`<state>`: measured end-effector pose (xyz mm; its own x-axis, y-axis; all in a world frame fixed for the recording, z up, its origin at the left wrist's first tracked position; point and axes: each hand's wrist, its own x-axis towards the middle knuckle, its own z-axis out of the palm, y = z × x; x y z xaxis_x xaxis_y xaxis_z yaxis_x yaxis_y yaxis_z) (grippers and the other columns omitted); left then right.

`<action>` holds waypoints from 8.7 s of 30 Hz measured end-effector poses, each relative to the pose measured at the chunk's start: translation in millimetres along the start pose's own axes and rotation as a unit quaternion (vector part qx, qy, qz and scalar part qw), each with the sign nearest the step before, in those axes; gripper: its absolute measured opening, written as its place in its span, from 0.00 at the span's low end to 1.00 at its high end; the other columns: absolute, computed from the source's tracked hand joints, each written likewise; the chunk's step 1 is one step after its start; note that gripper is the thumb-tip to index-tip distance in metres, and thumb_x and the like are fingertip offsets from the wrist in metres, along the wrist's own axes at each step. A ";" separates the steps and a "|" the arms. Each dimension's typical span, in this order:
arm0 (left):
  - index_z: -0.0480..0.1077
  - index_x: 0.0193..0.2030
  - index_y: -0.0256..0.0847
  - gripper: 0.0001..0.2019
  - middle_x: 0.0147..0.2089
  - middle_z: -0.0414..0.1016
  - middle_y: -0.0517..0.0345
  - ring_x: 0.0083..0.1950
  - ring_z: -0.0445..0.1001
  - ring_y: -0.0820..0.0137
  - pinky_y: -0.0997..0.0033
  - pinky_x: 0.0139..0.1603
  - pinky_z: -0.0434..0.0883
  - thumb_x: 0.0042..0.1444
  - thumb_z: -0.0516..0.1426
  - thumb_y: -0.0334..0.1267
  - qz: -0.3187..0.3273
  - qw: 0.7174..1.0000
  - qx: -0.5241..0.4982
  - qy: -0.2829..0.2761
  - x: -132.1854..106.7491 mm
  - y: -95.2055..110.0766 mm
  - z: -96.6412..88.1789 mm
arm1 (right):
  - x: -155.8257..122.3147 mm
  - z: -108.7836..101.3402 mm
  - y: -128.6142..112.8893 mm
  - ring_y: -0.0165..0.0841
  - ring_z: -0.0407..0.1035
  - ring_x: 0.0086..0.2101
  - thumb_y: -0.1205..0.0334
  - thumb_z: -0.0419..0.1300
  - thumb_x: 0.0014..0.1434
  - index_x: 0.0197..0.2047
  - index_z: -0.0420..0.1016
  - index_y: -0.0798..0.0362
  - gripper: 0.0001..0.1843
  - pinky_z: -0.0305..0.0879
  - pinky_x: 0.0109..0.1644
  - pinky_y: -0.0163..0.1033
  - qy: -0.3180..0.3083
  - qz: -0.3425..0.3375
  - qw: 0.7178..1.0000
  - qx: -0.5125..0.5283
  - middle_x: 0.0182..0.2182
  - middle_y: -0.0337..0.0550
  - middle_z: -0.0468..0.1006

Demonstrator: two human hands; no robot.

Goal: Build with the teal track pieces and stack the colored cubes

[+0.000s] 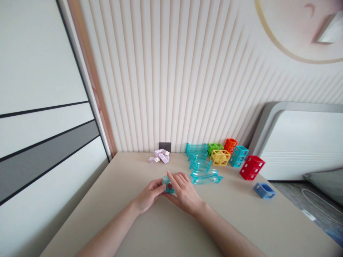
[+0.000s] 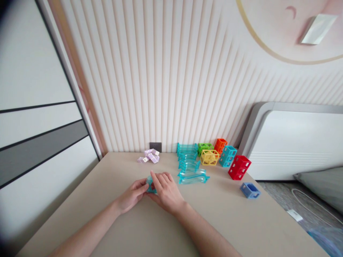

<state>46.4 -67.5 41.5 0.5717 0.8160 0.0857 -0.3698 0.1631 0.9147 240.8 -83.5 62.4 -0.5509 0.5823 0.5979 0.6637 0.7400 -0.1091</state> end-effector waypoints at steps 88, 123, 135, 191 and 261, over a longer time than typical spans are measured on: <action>0.73 0.42 0.38 0.19 0.42 0.76 0.50 0.43 0.76 0.62 0.64 0.45 0.73 0.63 0.55 0.54 0.013 0.962 0.266 0.055 -2.3 6.4 -1.0 | -158.3 -83.3 155.6 0.53 0.65 0.58 0.54 0.56 0.61 0.69 0.55 0.52 0.34 0.65 0.59 0.58 0.059 0.379 0.898 -0.215 0.61 0.58 0.64; 0.64 0.39 0.45 0.15 0.32 0.77 0.58 0.34 0.77 0.60 0.67 0.35 0.70 0.63 0.51 0.55 0.115 0.798 0.497 0.321 30.6 11.1 -67.0 | -5.8 41.3 -9.8 0.39 0.72 0.50 0.68 0.56 0.61 0.60 0.67 0.46 0.24 0.71 0.56 0.45 0.066 0.212 0.958 0.179 0.52 0.48 0.75; 0.70 0.41 0.43 0.11 0.29 0.75 0.59 0.28 0.72 0.67 0.72 0.32 0.65 0.63 0.53 0.47 0.182 0.807 0.502 0.252 6.1 9.5 -31.6 | -5.4 37.3 -4.1 0.37 0.75 0.43 0.52 0.51 0.69 0.63 0.63 0.49 0.22 0.75 0.44 0.40 0.126 0.284 0.890 0.333 0.52 0.50 0.76; 0.60 0.67 0.54 0.21 0.68 0.57 0.45 0.68 0.61 0.55 0.50 0.63 0.67 0.68 0.52 0.39 0.397 0.648 0.649 0.039 1.7 11.1 -29.3 | -2.0 25.8 -8.7 0.38 0.76 0.41 0.50 0.56 0.66 0.51 0.76 0.50 0.17 0.71 0.45 0.40 0.176 0.335 0.886 0.268 0.43 0.47 0.82; 0.76 0.36 0.37 0.13 0.29 0.75 0.59 0.30 0.71 0.71 0.72 0.32 0.65 0.44 0.70 0.38 -0.080 0.992 -0.024 0.093 6.4 -1.5 22.0 | 3.2 17.4 -11.8 0.36 0.71 0.32 0.52 0.61 0.62 0.37 0.76 0.55 0.14 0.68 0.36 0.35 0.124 0.274 0.864 0.404 0.31 0.43 0.79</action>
<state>66.7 -74.8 49.4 0.4822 0.8653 -0.1368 -0.3232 0.3209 0.8902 222.4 -84.5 51.8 -0.0737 0.9039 0.4213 0.1650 0.4277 -0.8887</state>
